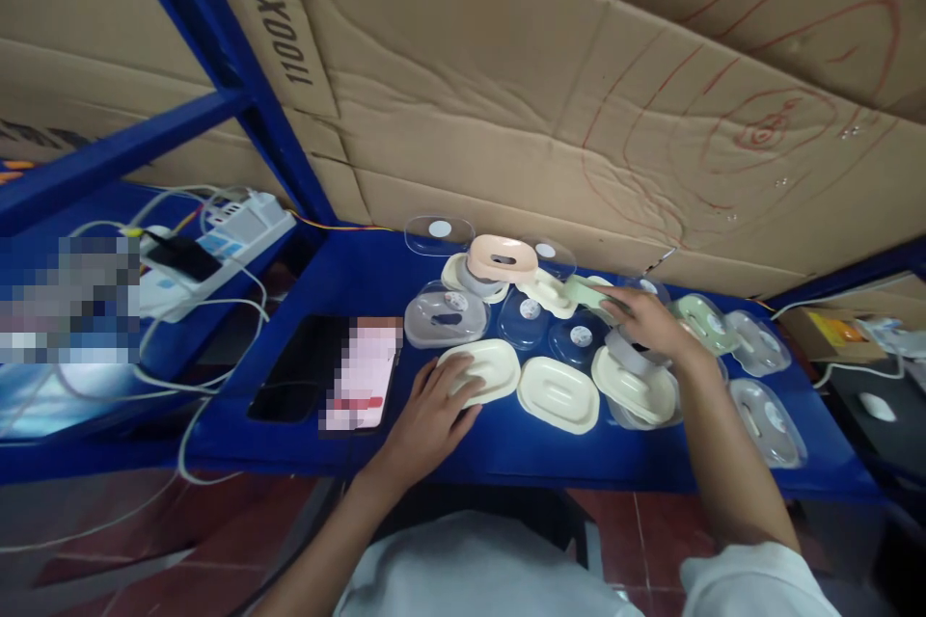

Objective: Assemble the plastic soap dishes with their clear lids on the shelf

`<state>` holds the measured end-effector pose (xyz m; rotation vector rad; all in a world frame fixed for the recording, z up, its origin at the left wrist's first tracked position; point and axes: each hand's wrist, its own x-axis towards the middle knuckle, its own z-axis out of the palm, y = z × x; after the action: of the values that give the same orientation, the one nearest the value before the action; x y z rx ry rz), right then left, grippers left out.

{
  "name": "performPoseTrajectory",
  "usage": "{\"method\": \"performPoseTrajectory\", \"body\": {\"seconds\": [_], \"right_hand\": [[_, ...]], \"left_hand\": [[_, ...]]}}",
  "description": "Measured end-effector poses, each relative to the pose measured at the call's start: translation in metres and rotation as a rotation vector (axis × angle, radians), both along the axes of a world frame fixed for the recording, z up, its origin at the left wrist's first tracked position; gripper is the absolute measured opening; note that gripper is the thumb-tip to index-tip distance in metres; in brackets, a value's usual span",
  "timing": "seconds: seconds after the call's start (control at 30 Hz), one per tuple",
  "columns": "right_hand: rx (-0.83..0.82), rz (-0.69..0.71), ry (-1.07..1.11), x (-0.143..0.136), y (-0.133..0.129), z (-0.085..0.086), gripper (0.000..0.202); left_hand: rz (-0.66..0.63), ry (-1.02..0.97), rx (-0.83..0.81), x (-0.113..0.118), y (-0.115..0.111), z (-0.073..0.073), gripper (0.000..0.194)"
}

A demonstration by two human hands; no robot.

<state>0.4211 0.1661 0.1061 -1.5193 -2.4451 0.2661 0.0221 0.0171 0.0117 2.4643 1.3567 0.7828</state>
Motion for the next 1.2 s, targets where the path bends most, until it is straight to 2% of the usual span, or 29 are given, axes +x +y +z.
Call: {"method": "performPoseTrajectory", "body": {"seconds": [0.1, 0.2, 0.3, 0.37, 0.43, 0.5, 0.6, 0.77, 0.9, 0.97, 1.07, 1.13, 1.2], "right_hand": [[0.015, 0.065, 0.029, -0.013, -0.005, 0.005, 0.038], [0.061, -0.066, 0.021, 0.003, -0.023, 0.02, 0.04], [0.033, -0.196, 0.027, 0.034, -0.057, 0.032, 0.039], [-0.044, -0.203, 0.019, 0.048, -0.079, 0.031, 0.038], [-0.113, -0.183, 0.004, 0.05, -0.093, 0.022, 0.042], [-0.143, -0.17, -0.005, 0.042, -0.098, 0.011, 0.044], [-0.086, -0.179, -0.011, 0.023, -0.093, 0.001, 0.045], [0.184, -0.216, 0.002, -0.02, -0.08, 0.004, 0.047], [0.239, -0.079, -0.071, -0.064, -0.065, 0.006, 0.044], [0.259, -0.028, -0.098, -0.074, -0.061, 0.008, 0.048], [0.298, -0.101, -0.086, -0.056, -0.066, 0.009, 0.049], [0.287, -0.241, -0.076, -0.022, -0.079, 0.005, 0.047], [0.257, -0.442, -0.116, 0.019, -0.095, -0.003, 0.048]], "left_hand": [[-0.005, 0.007, 0.003, -0.001, 0.0, 0.0, 0.028], [-0.005, 0.0, 0.015, -0.002, 0.0, 0.001, 0.027], [-0.014, -0.014, 0.021, -0.002, 0.001, 0.001, 0.026], [-0.025, -0.018, 0.019, -0.002, 0.002, 0.001, 0.025], [-0.035, -0.018, 0.016, -0.001, 0.002, 0.002, 0.026], [-0.043, -0.018, 0.014, 0.0, 0.003, 0.003, 0.026], [-0.045, -0.019, 0.01, 0.0, 0.002, 0.004, 0.026], [-0.041, -0.011, -0.006, -0.001, 0.001, 0.005, 0.026], [-0.046, -0.005, -0.003, -0.001, 0.001, 0.005, 0.026], [-0.048, -0.009, -0.001, -0.001, 0.001, 0.005, 0.025], [-0.047, -0.025, 0.007, -0.002, 0.001, 0.005, 0.025], [-0.045, -0.035, 0.013, -0.002, 0.0, 0.005, 0.024], [-0.05, -0.034, 0.019, -0.002, 0.0, 0.005, 0.024]]}}
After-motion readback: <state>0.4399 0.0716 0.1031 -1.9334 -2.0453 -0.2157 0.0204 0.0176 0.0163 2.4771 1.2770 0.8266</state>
